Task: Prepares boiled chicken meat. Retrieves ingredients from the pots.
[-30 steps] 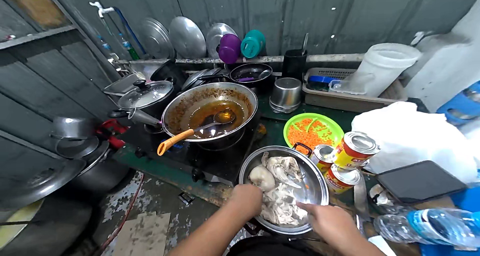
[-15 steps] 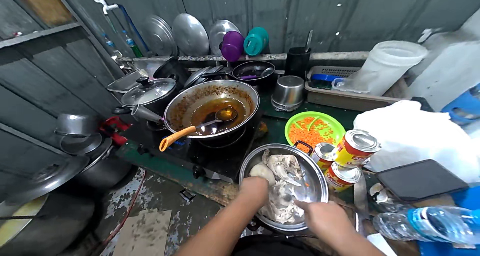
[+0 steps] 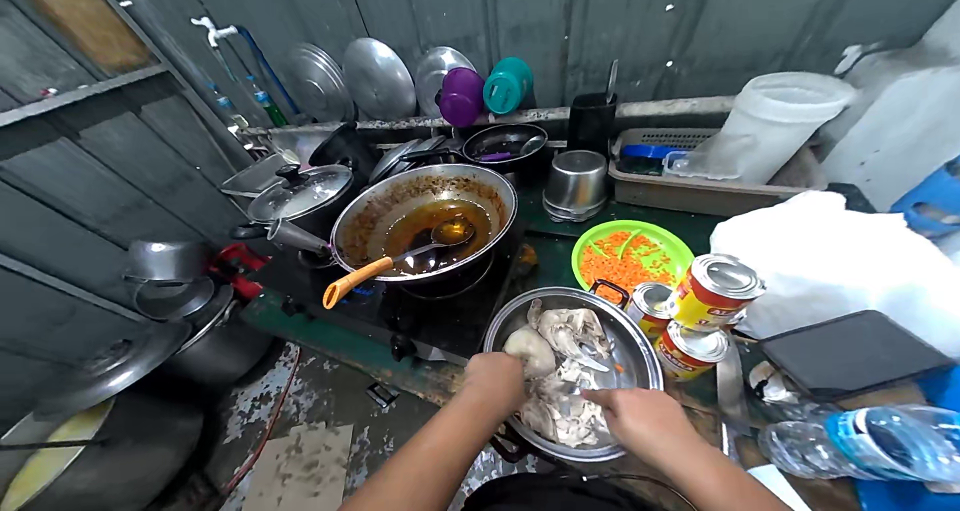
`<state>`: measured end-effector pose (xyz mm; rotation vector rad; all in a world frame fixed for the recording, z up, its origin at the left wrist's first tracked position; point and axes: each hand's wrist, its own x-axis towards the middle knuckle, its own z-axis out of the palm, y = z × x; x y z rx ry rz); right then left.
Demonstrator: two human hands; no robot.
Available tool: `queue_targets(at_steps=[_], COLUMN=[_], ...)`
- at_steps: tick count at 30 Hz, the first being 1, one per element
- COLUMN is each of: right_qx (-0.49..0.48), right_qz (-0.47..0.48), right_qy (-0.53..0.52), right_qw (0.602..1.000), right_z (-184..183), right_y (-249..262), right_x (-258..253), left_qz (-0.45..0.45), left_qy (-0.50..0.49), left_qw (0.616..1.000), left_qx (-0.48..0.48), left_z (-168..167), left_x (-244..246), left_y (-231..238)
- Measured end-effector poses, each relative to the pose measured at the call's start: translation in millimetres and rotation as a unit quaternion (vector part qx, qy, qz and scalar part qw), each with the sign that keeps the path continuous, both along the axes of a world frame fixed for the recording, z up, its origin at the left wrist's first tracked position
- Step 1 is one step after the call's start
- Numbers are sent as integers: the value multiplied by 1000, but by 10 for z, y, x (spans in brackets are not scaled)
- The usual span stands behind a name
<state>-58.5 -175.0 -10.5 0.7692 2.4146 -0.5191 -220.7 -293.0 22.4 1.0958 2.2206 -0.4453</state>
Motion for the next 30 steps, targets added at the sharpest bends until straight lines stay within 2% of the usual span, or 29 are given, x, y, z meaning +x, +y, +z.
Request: queue_targets(at_steps=[4,7,11,13,15,18,20,24,27,30], right_qx=[-28,-28,25,20,-13,-24,-13,-6,-26,-3], right_qz=[20,62,2,-14,22,65,31,4,33,38], right_qy=[8,-10,-16,-11,19,-3,0,9,-35,-61], right_qw=[999,998,1000,1000,999,998,999,1000,999,997], right_z=[198,69,16,69,129,65,1,205,311,169], right_y=[26,-116,48,95,9,-179,-89,15,12,-11], right_x=[138,168,122,164,215,194,169,269,360,300], left_qz=[-12,-26,-11,-10,-7,1,17,38,3,-35], left_qy=[-18,-15,-6,-5,-2,0,6,-2,-23,-25], left_qw=[1000,998,999,999,999,1000,1000,999,999,999], left_qx=[-16,-46,-45,-45,-44,-27,-2,21,24,8], left_z=[149,69,8,-8,-13,-65,-119,-56,-21,-105], left_x=[-35,52,119,129,140,180,182,124,135,214], left_y=[-137,-157,-85,-72,-53,-53,-49,-138,-169,-134])
